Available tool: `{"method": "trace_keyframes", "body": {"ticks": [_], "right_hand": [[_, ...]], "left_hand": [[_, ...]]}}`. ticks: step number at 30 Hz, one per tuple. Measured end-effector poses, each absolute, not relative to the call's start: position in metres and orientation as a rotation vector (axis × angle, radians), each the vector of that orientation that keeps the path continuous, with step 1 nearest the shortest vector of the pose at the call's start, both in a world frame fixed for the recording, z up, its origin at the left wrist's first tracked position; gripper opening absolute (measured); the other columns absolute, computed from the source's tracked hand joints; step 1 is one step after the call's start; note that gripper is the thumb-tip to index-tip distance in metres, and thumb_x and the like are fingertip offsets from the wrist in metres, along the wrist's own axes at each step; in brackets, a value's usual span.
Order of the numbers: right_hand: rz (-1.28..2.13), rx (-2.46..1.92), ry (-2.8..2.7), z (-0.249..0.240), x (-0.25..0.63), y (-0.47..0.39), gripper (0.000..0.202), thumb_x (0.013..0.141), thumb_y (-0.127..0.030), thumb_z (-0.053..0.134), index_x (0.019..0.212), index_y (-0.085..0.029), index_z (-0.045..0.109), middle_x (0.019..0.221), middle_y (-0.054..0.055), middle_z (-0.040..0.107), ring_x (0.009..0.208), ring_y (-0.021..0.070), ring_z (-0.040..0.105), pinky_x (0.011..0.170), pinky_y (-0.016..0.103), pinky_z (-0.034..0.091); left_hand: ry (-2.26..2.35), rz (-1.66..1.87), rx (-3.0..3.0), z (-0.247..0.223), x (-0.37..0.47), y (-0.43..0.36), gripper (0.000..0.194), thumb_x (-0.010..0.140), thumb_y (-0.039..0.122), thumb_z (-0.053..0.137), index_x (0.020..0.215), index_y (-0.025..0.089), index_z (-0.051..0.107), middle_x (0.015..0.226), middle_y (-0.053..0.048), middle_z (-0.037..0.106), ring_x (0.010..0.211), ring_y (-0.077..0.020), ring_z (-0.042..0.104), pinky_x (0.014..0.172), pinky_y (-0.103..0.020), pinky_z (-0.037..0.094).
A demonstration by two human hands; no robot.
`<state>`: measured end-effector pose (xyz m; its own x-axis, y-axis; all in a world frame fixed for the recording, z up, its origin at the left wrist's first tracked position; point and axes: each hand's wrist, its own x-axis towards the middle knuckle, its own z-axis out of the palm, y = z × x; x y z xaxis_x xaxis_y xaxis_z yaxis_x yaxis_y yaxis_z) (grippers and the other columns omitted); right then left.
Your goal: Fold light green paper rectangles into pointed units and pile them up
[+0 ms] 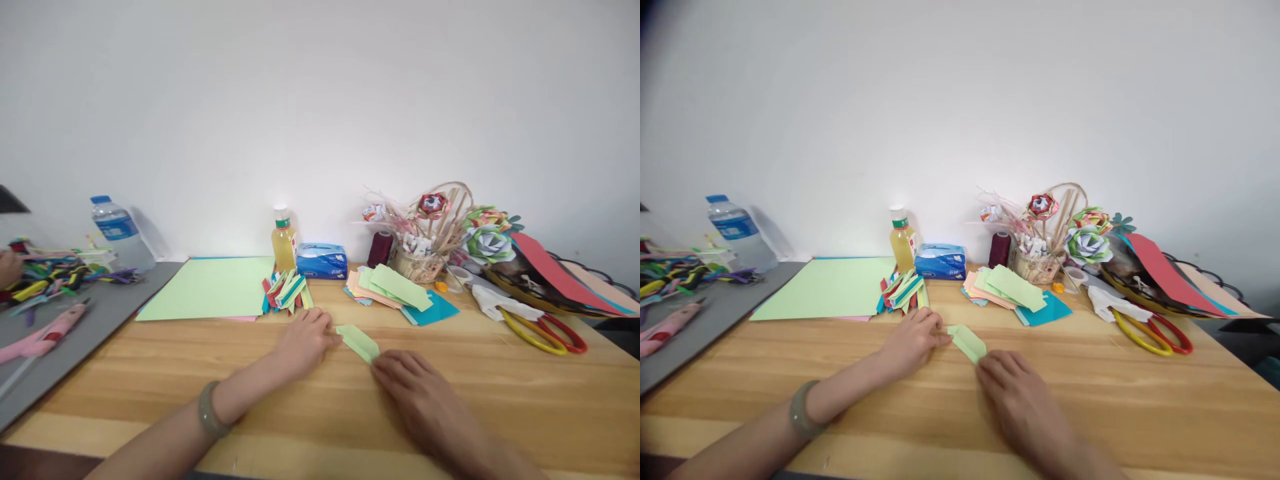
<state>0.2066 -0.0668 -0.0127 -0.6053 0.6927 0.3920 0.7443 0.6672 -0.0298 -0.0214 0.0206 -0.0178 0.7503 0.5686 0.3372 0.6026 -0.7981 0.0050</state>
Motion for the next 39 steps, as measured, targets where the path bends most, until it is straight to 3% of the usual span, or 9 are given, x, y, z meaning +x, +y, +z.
{"method": "trace_keyframes", "body": {"ticks": [4, 7, 9, 16, 20, 25, 32, 36, 39], "right_hand": [[-0.047, -1.089, -2.532, -0.009, 0.178, -0.088, 0.035, 0.078, -0.009, 0.045, 0.108, -0.015, 0.062, 0.107, 0.009, 0.067, 0.096, 0.0229, 0.059, 0.086, 0.036, 0.046], [0.192, -0.987, -2.574, -0.003, 0.177, -0.082, 0.034, 0.082, -0.009, 0.041, 0.109, -0.019, 0.061, 0.107, 0.006, 0.068, 0.099, 0.0181, 0.06, 0.087, 0.03, 0.047], [0.317, -1.04, -2.481, 0.001, 0.187, -0.067, 0.033, 0.085, -0.009, 0.037, 0.102, -0.021, 0.063, 0.097, 0.004, 0.07, 0.088, 0.0139, 0.063, 0.079, 0.025, 0.05], [0.06, -1.126, -2.482, -0.007, 0.223, -0.022, 0.036, 0.085, -0.01, 0.04, 0.115, -0.016, 0.059, 0.112, 0.011, 0.065, 0.104, 0.0204, 0.058, 0.088, 0.036, 0.049], [-0.165, -1.128, -2.506, -0.018, 0.221, -0.027, 0.039, 0.082, -0.006, 0.04, 0.114, -0.014, 0.059, 0.11, 0.011, 0.065, 0.101, 0.0222, 0.057, 0.084, 0.037, 0.05], [-0.349, -1.228, -2.491, -0.022, 0.214, -0.035, 0.031, 0.083, -0.007, 0.04, 0.104, -0.012, 0.063, 0.1, 0.012, 0.067, 0.09, 0.0245, 0.059, 0.074, 0.039, 0.052], [-0.331, -1.194, -2.504, -0.016, 0.213, -0.034, 0.025, 0.089, -0.013, 0.039, 0.1, -0.014, 0.062, 0.09, 0.01, 0.064, 0.085, 0.0218, 0.058, 0.072, 0.035, 0.05], [-0.236, -1.192, -2.534, -0.014, 0.216, -0.031, 0.024, 0.09, -0.014, 0.039, 0.1, -0.015, 0.061, 0.091, 0.009, 0.062, 0.085, 0.0206, 0.056, 0.073, 0.034, 0.049], [-0.206, -1.146, -2.546, -0.012, 0.217, -0.028, 0.022, 0.09, -0.014, 0.041, 0.097, -0.014, 0.061, 0.093, 0.01, 0.06, 0.088, 0.0208, 0.054, 0.076, 0.035, 0.048]], "left_hand": [[-1.134, -0.521, -2.954, -0.008, -0.004, 0.014, 0.024, 0.078, 0.023, 0.06, 0.101, 0.021, 0.067, 0.092, -0.005, 0.054, 0.095, -0.0217, 0.043, 0.081, -0.035, 0.039], [-1.082, -0.535, -3.09, -0.006, 0.005, 0.014, 0.033, 0.079, 0.032, 0.061, 0.111, 0.025, 0.063, 0.097, -0.005, 0.053, 0.096, -0.0209, 0.042, 0.083, -0.034, 0.039], [-1.021, -0.55, -3.17, -0.007, 0.008, 0.019, 0.031, 0.083, 0.034, 0.059, 0.113, 0.028, 0.061, 0.099, -0.004, 0.053, 0.095, -0.0194, 0.042, 0.083, -0.032, 0.038], [-1.06, -0.621, -3.137, -0.007, 0.007, 0.032, 0.017, 0.079, 0.03, 0.066, 0.096, 0.028, 0.068, 0.087, 0.001, 0.061, 0.09, -0.0171, 0.047, 0.079, -0.031, 0.035], [-1.079, -0.727, -3.106, -0.003, 0.0, 0.019, 0.014, 0.086, 0.028, 0.058, 0.093, 0.025, 0.069, 0.077, 0.0, 0.063, 0.081, -0.0151, 0.05, 0.073, -0.028, 0.037], [-0.961, -0.71, -3.002, -0.013, -0.013, 0.005, 0.019, 0.08, 0.028, 0.064, 0.098, 0.022, 0.066, 0.084, -0.002, 0.065, 0.083, -0.018, 0.052, 0.071, -0.03, 0.04], [-0.989, -0.708, -2.872, -0.022, -0.013, 0.011, 0.022, 0.086, 0.016, 0.049, 0.106, 0.015, 0.058, 0.094, -0.005, 0.065, 0.085, -0.018, 0.053, 0.075, -0.031, 0.046], [-0.926, -0.554, -2.875, -0.014, -0.013, 0.01, 0.012, 0.087, 0.017, 0.049, 0.09, 0.015, 0.061, 0.085, -0.005, 0.061, 0.085, -0.0194, 0.05, 0.073, -0.03, 0.045], [-0.837, -0.463, -2.827, -0.012, -0.015, 0.011, 0.015, 0.088, 0.018, 0.047, 0.082, 0.015, 0.061, 0.087, -0.006, 0.057, 0.088, -0.0207, 0.048, 0.073, -0.031, 0.044]]}}
